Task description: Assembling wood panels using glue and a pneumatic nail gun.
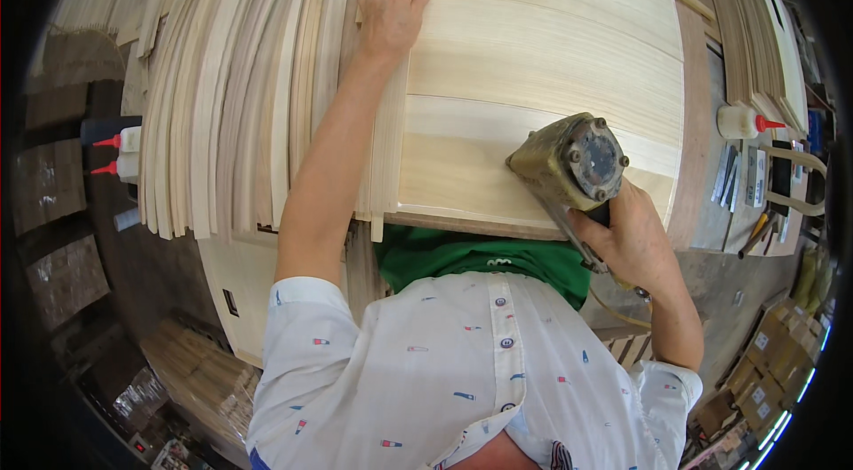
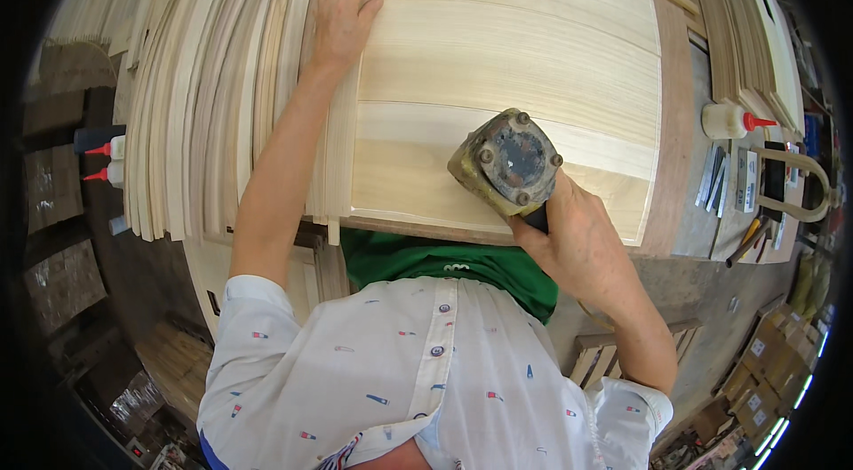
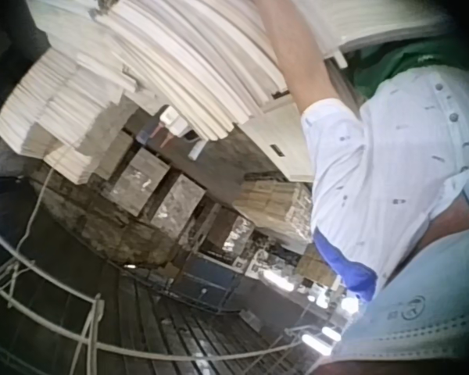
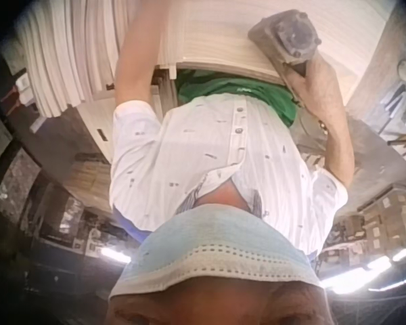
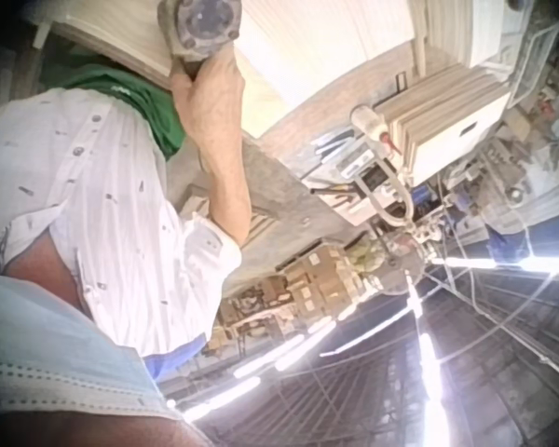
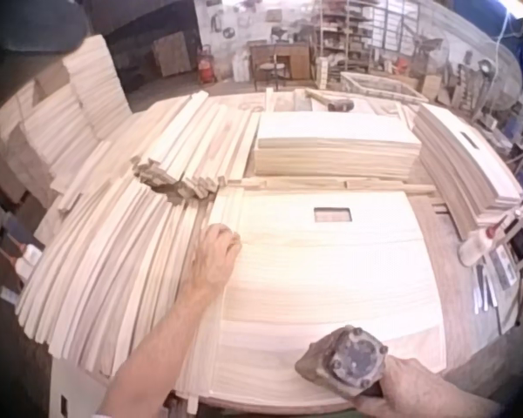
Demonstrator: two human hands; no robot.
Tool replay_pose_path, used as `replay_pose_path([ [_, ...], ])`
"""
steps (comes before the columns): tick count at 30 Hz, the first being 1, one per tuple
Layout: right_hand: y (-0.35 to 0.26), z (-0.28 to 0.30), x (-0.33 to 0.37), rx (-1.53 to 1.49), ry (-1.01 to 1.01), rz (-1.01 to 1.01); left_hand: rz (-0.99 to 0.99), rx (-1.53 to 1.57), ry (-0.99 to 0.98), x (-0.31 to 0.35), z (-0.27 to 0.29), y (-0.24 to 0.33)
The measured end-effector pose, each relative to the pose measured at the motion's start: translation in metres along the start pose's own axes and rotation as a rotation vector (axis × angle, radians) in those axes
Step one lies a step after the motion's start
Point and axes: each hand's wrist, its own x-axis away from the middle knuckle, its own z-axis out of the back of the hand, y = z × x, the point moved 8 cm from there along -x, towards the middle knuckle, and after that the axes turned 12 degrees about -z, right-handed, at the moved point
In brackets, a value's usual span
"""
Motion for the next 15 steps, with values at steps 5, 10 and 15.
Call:
replay_pose_path([
  [5, -0.004, 0.004, -0.004, 0.008, -0.031, -0.010, 0.068, 0.101, 0.095, 0.021, 0.020, -0.005],
  [10, -0.010, 0.028, -0.016, -0.125, -0.032, -0.203, 0.141, -0.012, 0.048, 0.072, 0.054, 0.010],
  [15, -0.065, 0.062, -0.073, -0.185, 0.092, 0.003, 0.242, 0.065, -0.022, 0.091, 0.054, 0.010],
])
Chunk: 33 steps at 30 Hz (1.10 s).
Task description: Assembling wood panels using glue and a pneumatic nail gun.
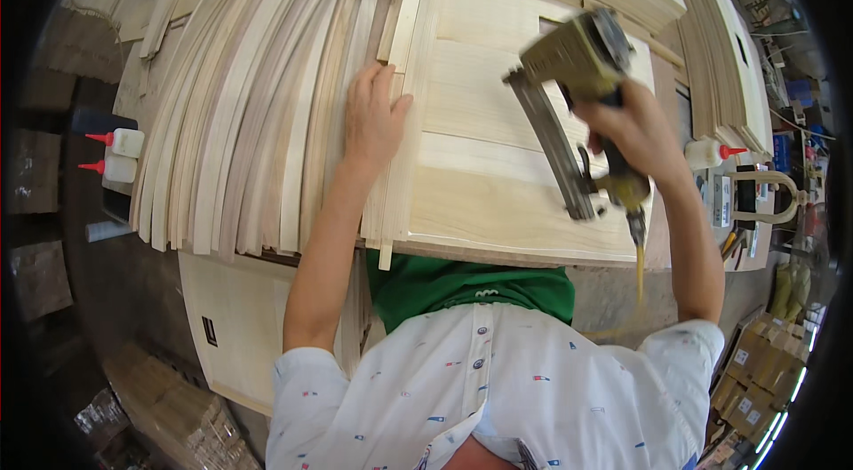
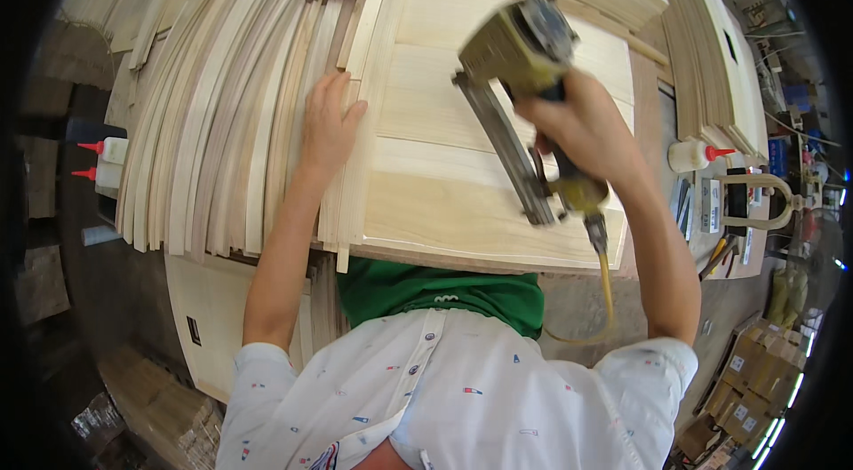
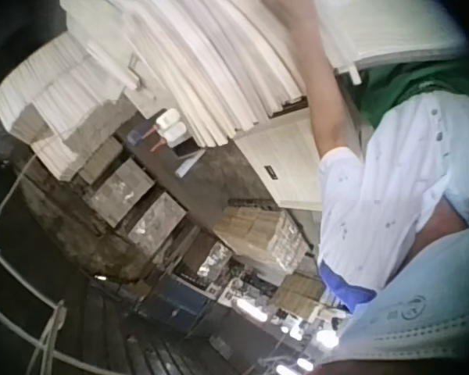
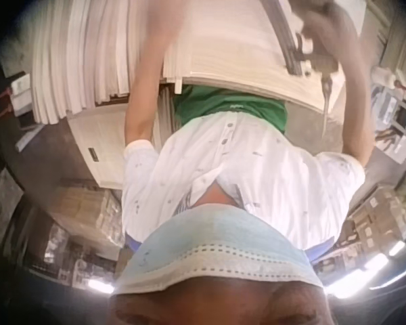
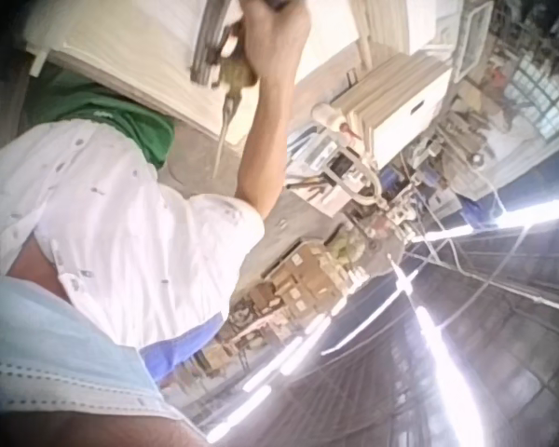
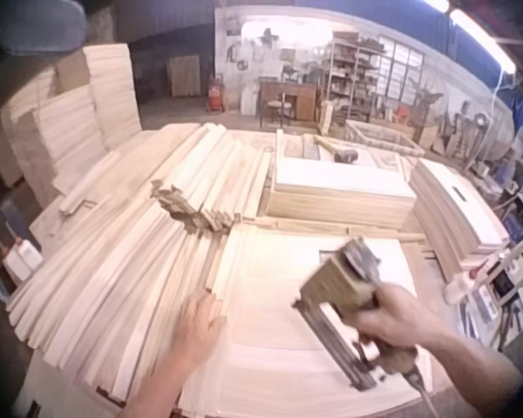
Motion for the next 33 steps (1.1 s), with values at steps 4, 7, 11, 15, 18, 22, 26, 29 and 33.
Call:
replay_pose_path([
  [4, -0.056, -0.011, -0.073, 0.050, 0.035, 0.155, -0.012, 0.060, 0.017, 0.003, -0.001, -0.007],
  [7, -0.084, -0.022, -0.117, 0.055, 0.072, 0.176, 0.024, 0.102, 0.024, 0.002, -0.002, -0.006],
  [11, -0.101, -0.036, -0.164, 0.064, 0.062, 0.156, 0.075, 0.092, 0.012, 0.003, 0.000, -0.003],
  [15, -0.105, -0.046, -0.184, 0.110, 0.042, 0.136, 0.075, 0.090, 0.013, 0.005, -0.001, -0.006],
  [18, -0.102, -0.047, -0.193, 0.121, 0.052, 0.116, 0.051, 0.085, 0.023, 0.003, 0.000, -0.003],
  [22, -0.098, -0.044, -0.189, 0.229, 0.081, 0.064, 0.064, 0.096, 0.003, 0.004, -0.003, -0.005],
  [26, -0.103, -0.057, -0.142, 0.207, 0.053, 0.099, 0.052, 0.094, 0.020, 0.003, -0.001, -0.006],
  [29, -0.091, -0.063, -0.148, 0.194, 0.013, 0.137, 0.037, 0.092, 0.065, 0.004, 0.000, -0.006],
  [33, -0.092, -0.066, -0.131, 0.197, 0.024, 0.138, 0.010, 0.084, 0.085, 0.004, -0.003, -0.007],
])
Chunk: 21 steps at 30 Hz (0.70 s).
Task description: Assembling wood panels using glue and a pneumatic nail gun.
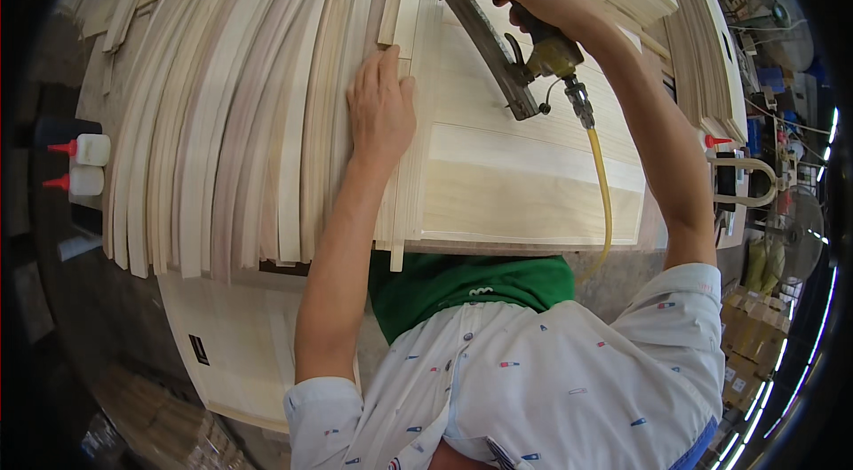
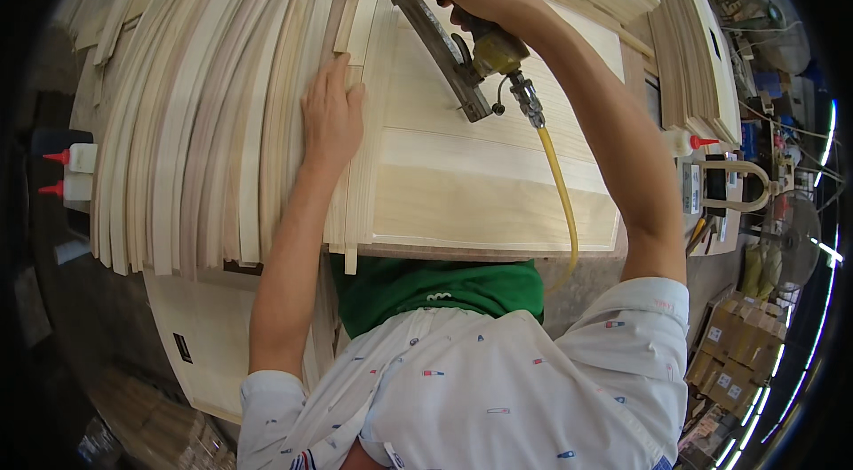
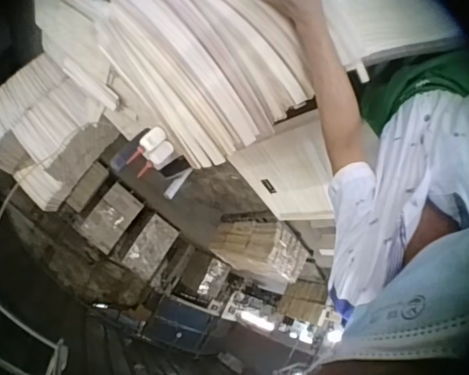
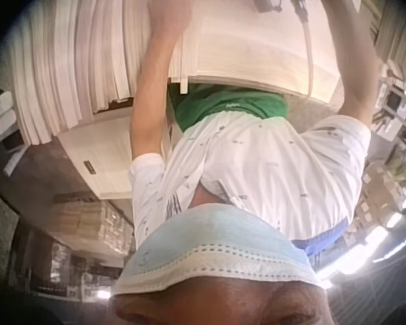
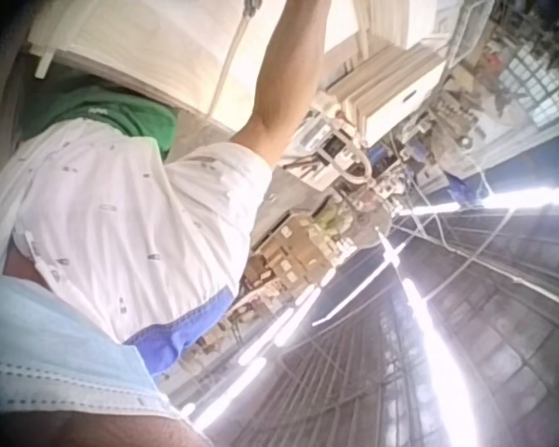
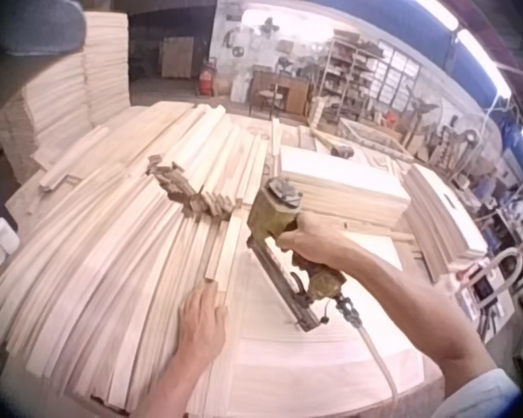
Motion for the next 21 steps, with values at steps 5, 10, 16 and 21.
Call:
replay_pose_path([
  [5, 0.002, 0.002, 0.029, 0.008, -0.020, -0.028, -0.016, -0.034, 0.010, 0.001, 0.000, -0.001],
  [10, 0.005, -0.009, 0.041, -0.054, -0.057, -0.019, -0.050, -0.051, 0.034, -0.001, 0.000, 0.000],
  [16, 0.006, -0.015, 0.056, -0.002, -0.072, -0.086, -0.060, -0.068, 0.053, 0.003, 0.001, -0.002],
  [21, 0.010, -0.024, 0.078, -0.013, -0.094, -0.065, -0.080, -0.088, 0.076, 0.000, 0.000, -0.001],
])
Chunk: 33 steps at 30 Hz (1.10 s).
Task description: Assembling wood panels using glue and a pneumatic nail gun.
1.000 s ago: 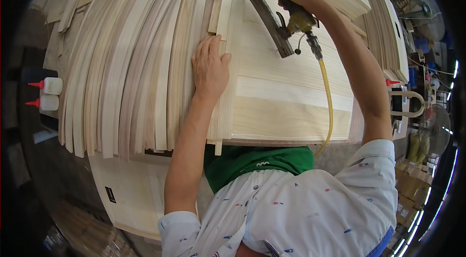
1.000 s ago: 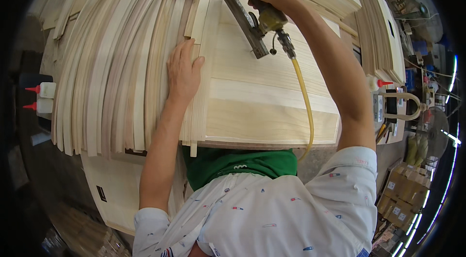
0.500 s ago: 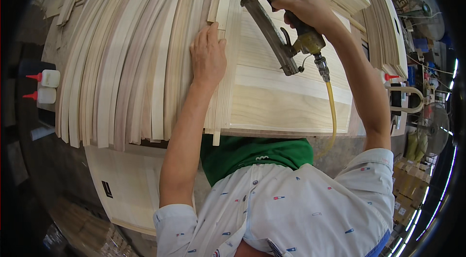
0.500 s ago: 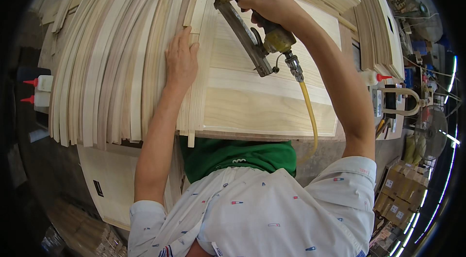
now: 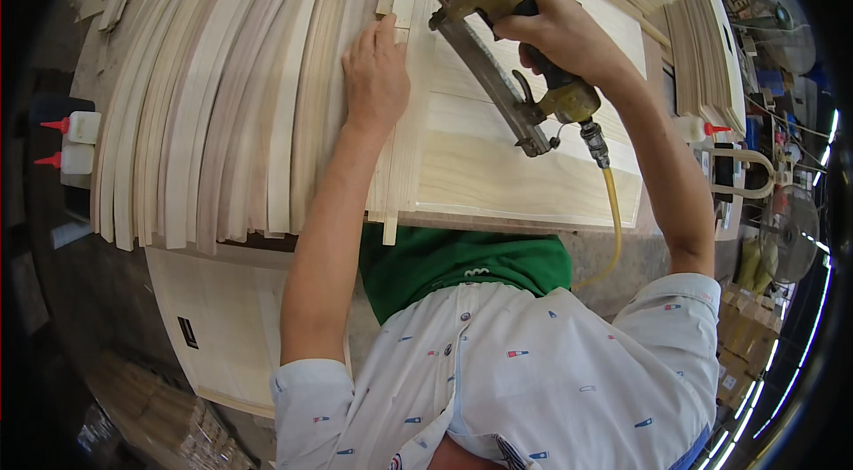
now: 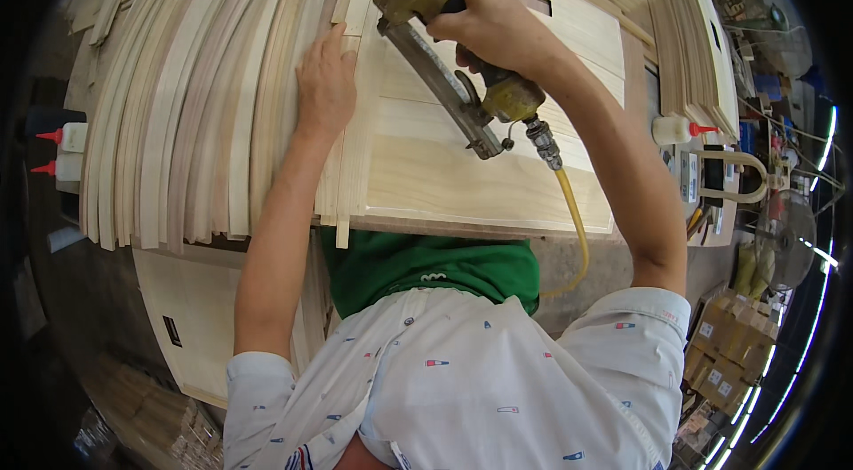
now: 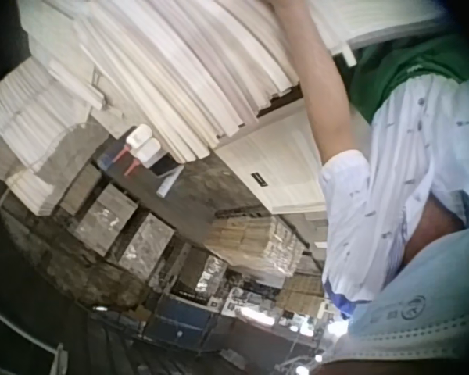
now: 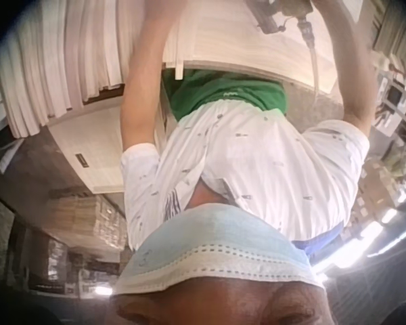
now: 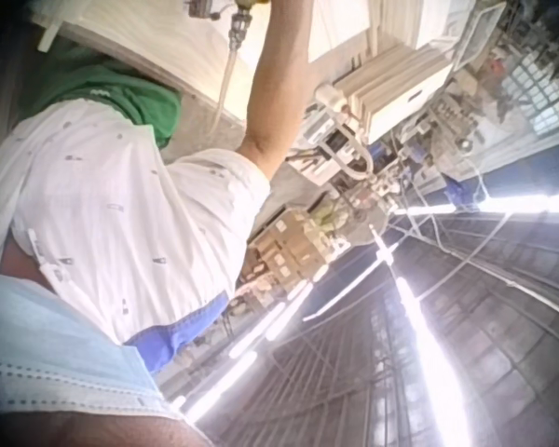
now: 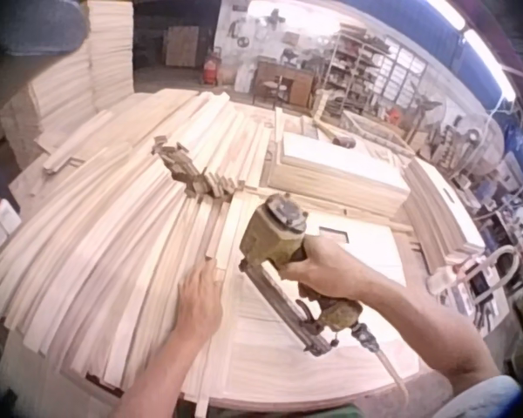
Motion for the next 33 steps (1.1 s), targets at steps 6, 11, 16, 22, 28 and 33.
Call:
replay_pose_path([
  [6, 0.007, -0.009, 0.013, 0.069, -0.037, 0.007, -0.006, 0.055, -0.020, -0.001, 0.002, 0.001],
  [11, 0.009, -0.021, 0.033, -0.007, -0.060, 0.046, -0.002, 0.013, -0.003, 0.000, 0.001, -0.001],
  [16, 0.014, -0.030, 0.050, 0.034, -0.105, -0.012, 0.004, 0.037, -0.019, 0.001, 0.000, -0.002],
  [22, 0.017, -0.047, 0.071, 0.056, -0.129, -0.041, -0.021, 0.041, 0.053, 0.003, 0.002, -0.001],
  [28, 0.012, -0.055, 0.098, 0.134, -0.203, 0.008, -0.007, 0.033, 0.050, 0.004, 0.004, -0.003],
  [33, 0.020, -0.062, 0.103, 0.159, -0.189, 0.100, -0.046, 0.045, 0.070, -0.003, 0.000, 0.001],
])
